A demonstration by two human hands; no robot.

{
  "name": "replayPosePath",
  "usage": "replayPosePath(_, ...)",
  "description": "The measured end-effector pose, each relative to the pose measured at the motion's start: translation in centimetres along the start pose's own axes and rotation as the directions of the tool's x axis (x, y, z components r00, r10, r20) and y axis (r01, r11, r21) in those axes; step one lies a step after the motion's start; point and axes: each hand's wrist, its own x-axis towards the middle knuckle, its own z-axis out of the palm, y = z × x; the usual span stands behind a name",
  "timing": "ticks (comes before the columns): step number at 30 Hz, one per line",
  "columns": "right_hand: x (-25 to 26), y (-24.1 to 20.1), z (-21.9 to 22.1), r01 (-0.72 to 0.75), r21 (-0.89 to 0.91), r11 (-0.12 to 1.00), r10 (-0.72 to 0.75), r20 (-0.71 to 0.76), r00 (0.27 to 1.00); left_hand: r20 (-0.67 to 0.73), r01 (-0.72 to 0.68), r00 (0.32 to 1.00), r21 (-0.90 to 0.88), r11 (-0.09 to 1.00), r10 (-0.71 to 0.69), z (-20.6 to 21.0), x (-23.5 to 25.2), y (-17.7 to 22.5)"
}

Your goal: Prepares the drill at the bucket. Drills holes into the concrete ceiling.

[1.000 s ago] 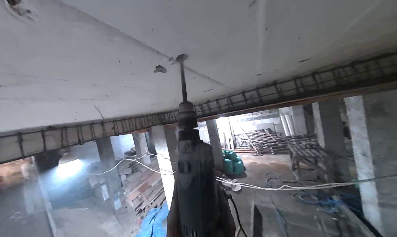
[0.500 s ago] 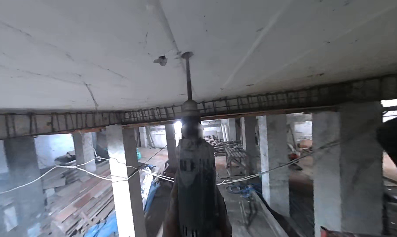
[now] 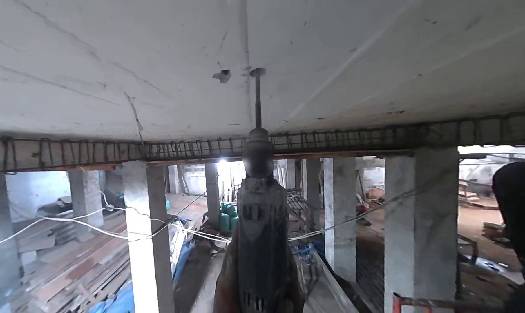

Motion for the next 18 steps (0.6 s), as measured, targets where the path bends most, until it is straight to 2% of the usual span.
replayPosePath(2,-0.3,1.2,0.9,0.024,0.013,1.0,-0.023,-0.035,0.999,-0.005,-0.003,1.0,0.019,1.0,0.003,-0.2,0.2,-0.2)
replayPosePath(5,1.9,-1.2,0.6,0.013,0.039,0.999,-0.011,-0.044,0.999,-0.004,-0.019,1.0,0.039,0.999,0.02,-0.6,1.7,-0.3)
replayPosePath(8,1.9,-1.2,0.7,-0.103,0.078,0.992,0.102,0.02,0.995,-0.034,-0.035,0.999,0.094,0.995,0.038,-0.2,2.5,0.0)
replayPosePath(10,1.1,1.4,1.8,-0.065,0.1,0.993,0.066,-0.015,0.998,-0.045,-0.023,0.999,0.076,0.997,0.027,0.0,2.7,0.0)
replayPosePath(13,2.5,-0.8,0.5,-0.073,0.271,0.96,0.083,-0.023,0.996,-0.028,-0.026,0.999,0.048,0.998,0.028,0.7,2.5,-0.2)
replayPosePath(16,4.0,1.2,0.4,0.038,0.42,0.907,-0.006,-0.077,0.997,-0.025,0.013,1.0,0.124,0.992,-0.01,2.4,3.3,-0.1)
replayPosePath(18,5.3,1.3,-0.6,0.043,0.444,0.895,-0.005,-0.087,0.996,-0.061,0.029,0.998,0.1,0.995,-0.023,4.1,3.7,-0.4)
